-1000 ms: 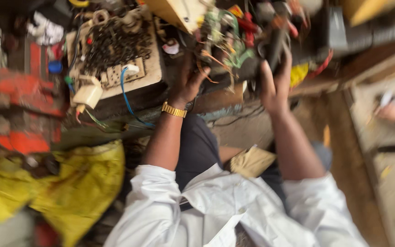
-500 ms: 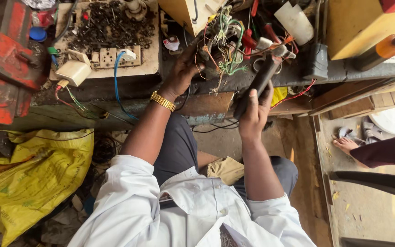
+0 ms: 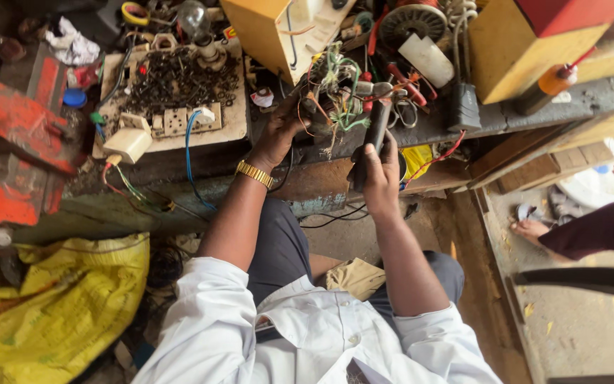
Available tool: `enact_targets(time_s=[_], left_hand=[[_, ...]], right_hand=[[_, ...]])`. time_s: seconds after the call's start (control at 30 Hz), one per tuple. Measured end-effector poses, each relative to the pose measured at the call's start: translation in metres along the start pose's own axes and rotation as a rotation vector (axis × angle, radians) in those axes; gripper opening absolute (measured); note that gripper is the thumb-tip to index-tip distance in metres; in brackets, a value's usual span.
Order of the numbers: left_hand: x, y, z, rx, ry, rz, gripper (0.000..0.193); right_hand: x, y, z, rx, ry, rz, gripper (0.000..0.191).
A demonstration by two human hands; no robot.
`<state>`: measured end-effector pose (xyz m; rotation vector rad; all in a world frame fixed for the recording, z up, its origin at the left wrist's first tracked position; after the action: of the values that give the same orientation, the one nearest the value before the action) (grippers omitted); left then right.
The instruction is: The person holds a cylindrical electrical component and uses a screwdriver to adjust internal parts. They then use a hammer to tap the component and continue to manipulate the wires and internal structure by hand.
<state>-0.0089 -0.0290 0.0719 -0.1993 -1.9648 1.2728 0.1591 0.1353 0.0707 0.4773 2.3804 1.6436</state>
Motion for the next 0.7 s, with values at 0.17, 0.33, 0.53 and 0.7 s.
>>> enact_targets(time_s=[0.17,0.33,0.53,0.7], left_hand=[[-0.002,-0.001,0.0,-0.011,0.009,-0.033,0.064],[-0.005,-0.003,0.001,-0.021,-0.001,0.01,0.057],[-0.007,-0.011,0.001,-0.006,0.017,-0.038,0.06],[-0.009,-0.013,0.002,0.023,0.002,-0.047,0.061]], right_hand=[[-0.01,0.006,0.014,0.185,-0.212,0.102,0.052],[-0.011,0.008,0.007,-0.114,-0.178,0.0,0.048],[-0.016,0.01,0.026,0.11,-0.204,0.01,0.04],[-0.045,-0.006,0.027,0.076,-0.159,-0.062,0.039]])
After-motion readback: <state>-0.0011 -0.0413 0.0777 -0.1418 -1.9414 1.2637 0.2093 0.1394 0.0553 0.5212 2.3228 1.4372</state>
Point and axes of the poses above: each hand's wrist, its own x-axis towards the middle knuckle, its own z-axis out of the back of the hand, y = z × x, the point moved 6 cm from there along x, towards the middle knuckle, and after that the axes turned 11 degrees about -z, right-handed, at the moved point
